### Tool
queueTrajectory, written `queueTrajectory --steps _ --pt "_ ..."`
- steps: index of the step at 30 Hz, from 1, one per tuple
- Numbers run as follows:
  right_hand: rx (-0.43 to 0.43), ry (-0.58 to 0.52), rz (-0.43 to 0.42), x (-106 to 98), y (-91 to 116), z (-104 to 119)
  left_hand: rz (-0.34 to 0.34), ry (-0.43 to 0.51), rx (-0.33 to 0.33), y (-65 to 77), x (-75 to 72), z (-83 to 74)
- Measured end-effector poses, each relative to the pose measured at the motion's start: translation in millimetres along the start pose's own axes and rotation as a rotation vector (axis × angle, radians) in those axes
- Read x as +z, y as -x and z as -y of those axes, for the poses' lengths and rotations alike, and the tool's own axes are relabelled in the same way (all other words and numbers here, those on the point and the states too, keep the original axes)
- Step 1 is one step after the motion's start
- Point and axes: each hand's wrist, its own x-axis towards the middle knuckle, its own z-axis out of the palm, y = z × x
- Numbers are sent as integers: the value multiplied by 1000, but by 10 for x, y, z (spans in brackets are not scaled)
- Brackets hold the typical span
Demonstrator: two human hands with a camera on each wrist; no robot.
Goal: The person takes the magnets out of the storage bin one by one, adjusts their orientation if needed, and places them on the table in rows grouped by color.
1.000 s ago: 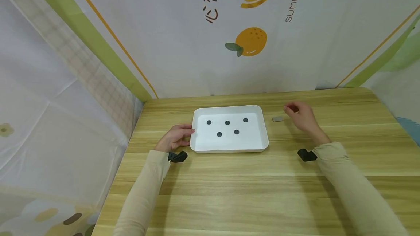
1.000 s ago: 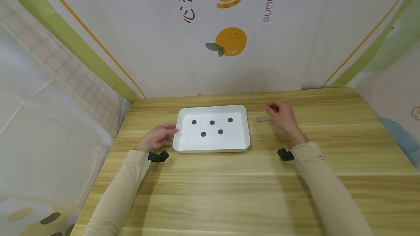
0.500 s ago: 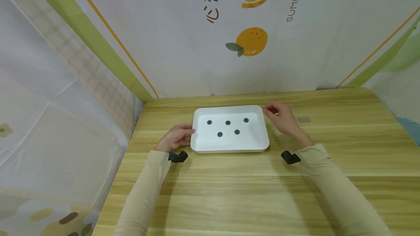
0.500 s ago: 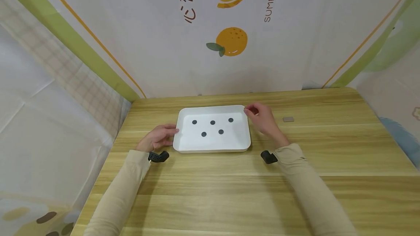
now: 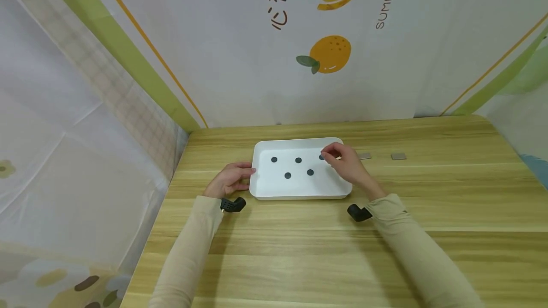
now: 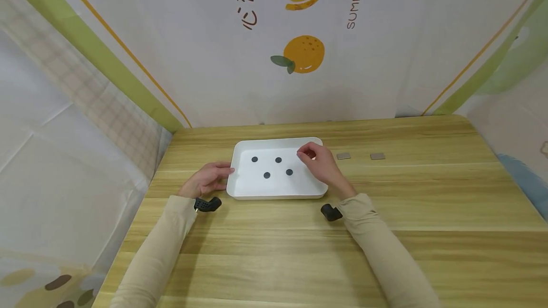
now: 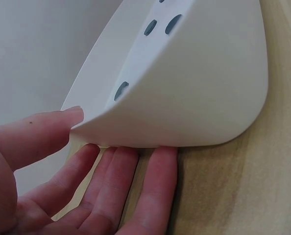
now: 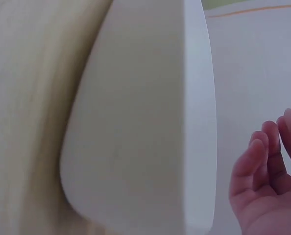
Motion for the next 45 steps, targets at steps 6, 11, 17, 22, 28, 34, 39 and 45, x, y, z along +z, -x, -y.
queueTrajectory --steps 6,11,17,22,28,34,39,45 --pt "20 -20 15 175 -3 14 4 15 2 -14 0 10" --pt "19 -3 39 293 -3 -17 3 13 -1 -19 3 17" --pt "51 27 56 386 -13 -69 -3 15 0 -5 4 18" --pt "91 58 101 432 -33 -127 -10 17 5 -2 21 16" --pt "78 86 122 483 -66 -189 -12 6 6 -10 28 12" --pt "41 153 122 518 -96 -211 -17 6 3 -14 24 9" --pt "35 196 129 523 -95 -190 -11 13 3 -8 20 9" --pt "52 219 132 510 -78 -158 -4 25 3 5 17 0"
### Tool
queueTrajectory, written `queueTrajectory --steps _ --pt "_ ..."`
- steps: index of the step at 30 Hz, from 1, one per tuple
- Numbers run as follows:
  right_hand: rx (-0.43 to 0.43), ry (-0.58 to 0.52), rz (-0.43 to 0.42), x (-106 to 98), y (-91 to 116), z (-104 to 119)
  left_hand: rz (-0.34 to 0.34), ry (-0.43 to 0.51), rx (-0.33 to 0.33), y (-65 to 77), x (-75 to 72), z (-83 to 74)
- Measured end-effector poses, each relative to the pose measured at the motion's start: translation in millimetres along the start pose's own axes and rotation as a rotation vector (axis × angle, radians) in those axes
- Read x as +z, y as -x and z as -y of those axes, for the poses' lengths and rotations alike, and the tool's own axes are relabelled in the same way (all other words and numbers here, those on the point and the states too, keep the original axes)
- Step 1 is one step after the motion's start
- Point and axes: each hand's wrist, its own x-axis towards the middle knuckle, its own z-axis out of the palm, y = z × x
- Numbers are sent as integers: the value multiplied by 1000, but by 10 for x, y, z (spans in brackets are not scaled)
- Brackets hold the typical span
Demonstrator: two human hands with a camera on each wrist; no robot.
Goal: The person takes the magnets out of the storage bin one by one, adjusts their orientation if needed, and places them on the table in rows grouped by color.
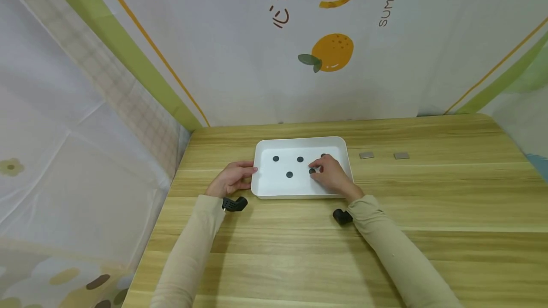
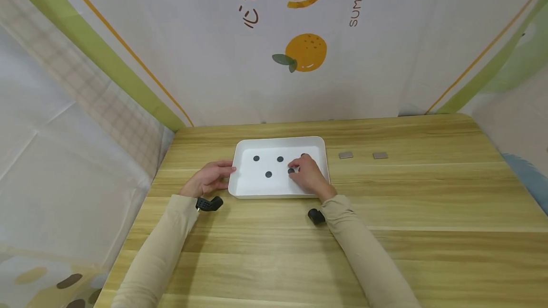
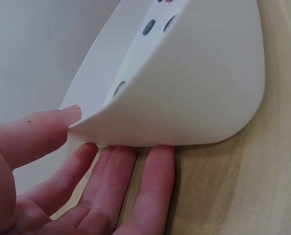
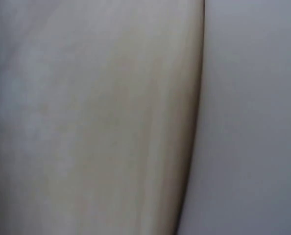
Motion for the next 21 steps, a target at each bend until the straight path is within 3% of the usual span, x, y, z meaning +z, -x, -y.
queueTrajectory --steps 21 --pt "4 11 -27 1 -2 -21 -2 -1 -4 -1 6 -3"
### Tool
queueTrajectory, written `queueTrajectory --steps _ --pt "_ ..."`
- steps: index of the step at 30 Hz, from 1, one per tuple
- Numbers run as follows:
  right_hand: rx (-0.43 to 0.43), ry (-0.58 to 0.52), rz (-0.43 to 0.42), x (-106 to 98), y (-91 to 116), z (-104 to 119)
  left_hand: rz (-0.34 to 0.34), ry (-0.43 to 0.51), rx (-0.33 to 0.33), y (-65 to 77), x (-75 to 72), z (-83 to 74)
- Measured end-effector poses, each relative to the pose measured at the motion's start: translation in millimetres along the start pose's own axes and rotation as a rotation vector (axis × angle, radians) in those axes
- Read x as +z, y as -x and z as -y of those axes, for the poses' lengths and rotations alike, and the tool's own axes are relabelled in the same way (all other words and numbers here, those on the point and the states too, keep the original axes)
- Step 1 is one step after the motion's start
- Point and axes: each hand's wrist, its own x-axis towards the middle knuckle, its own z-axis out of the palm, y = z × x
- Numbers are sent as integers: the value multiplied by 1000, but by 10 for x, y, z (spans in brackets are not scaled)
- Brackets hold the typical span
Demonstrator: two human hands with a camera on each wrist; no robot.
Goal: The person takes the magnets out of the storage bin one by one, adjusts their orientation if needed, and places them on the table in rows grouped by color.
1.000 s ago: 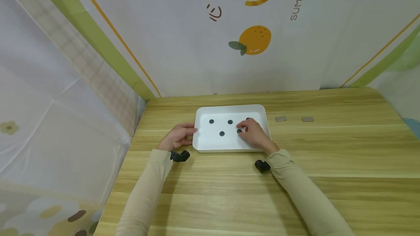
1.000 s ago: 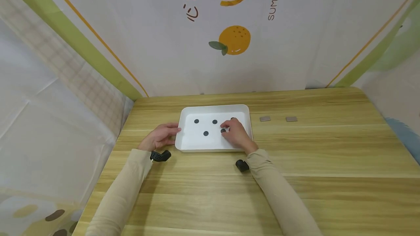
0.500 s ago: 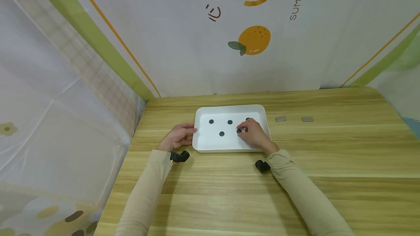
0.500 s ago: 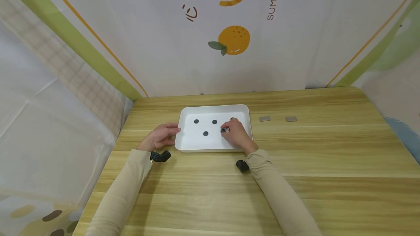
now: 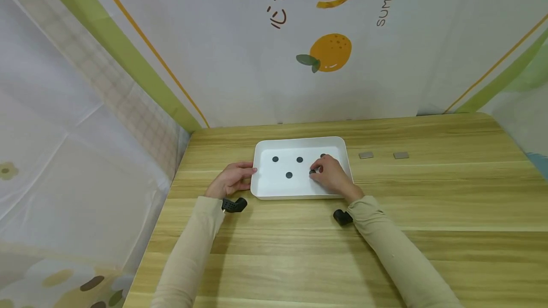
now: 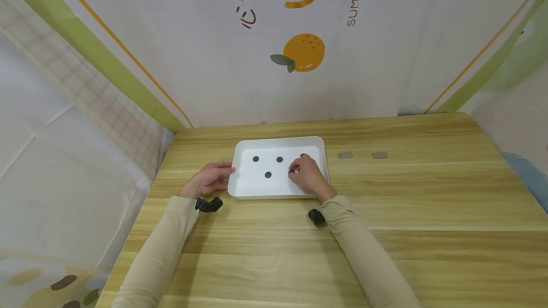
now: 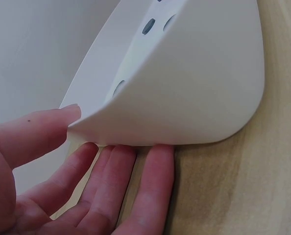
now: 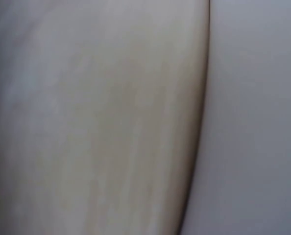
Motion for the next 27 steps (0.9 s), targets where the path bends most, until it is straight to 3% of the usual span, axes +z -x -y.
queueTrajectory --steps 17,27 --pt "-23 56 -29 10 -1 4 -11 8 -7 -9 3 12" --pt "-12 33 -18 6 -5 0 -23 7 -10 14 19 2"
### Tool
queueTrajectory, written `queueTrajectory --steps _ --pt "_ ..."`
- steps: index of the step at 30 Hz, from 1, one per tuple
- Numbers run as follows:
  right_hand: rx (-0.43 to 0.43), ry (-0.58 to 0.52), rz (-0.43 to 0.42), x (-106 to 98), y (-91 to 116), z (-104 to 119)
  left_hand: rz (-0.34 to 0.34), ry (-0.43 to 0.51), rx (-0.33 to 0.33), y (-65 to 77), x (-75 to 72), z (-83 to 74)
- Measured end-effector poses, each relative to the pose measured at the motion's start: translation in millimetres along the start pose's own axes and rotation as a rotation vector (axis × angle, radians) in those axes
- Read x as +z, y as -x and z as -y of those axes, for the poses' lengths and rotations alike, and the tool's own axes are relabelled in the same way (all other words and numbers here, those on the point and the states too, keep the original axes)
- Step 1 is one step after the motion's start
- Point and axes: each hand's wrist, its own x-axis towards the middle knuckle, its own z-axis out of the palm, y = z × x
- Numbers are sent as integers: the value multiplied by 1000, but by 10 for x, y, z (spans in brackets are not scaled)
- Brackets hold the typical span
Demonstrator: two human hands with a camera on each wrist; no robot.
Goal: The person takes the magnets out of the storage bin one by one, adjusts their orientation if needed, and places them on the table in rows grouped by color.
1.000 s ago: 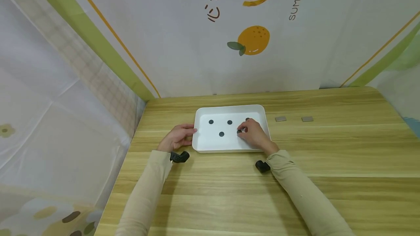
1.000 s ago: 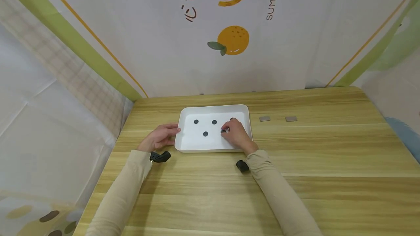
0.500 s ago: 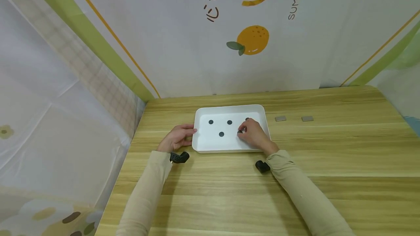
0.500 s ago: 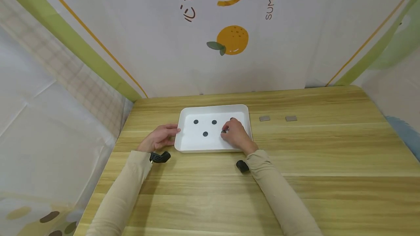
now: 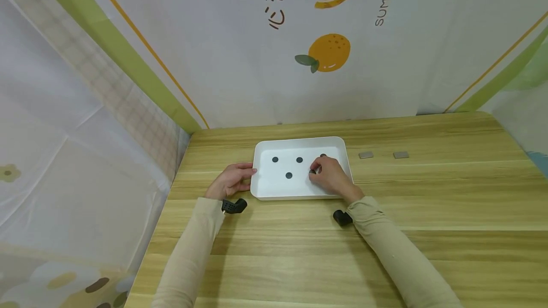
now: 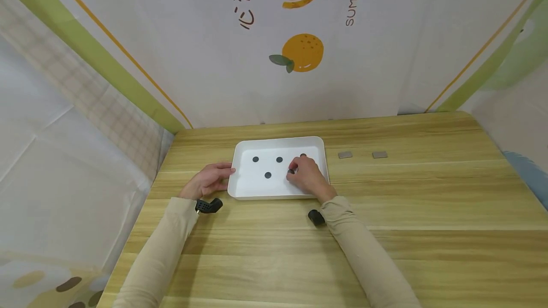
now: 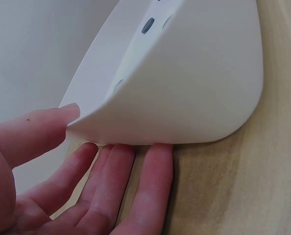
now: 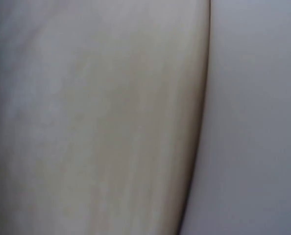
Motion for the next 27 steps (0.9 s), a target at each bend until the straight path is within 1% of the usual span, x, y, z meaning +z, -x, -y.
queueTrajectory --steps 5,8,14,23,27 --pt "12 -27 -20 -10 12 25 3 2 2 3 -7 0" --pt "24 -47 -30 -16 18 38 17 8 9 -2 -12 0" --pt "59 -63 -18 -15 4 26 22 22 10 -19 -14 11" --pt "32 -159 15 -8 -5 4 14 14 13 -10 -12 9" --pt "36 -187 10 -13 3 22 32 12 24 5 -19 9"
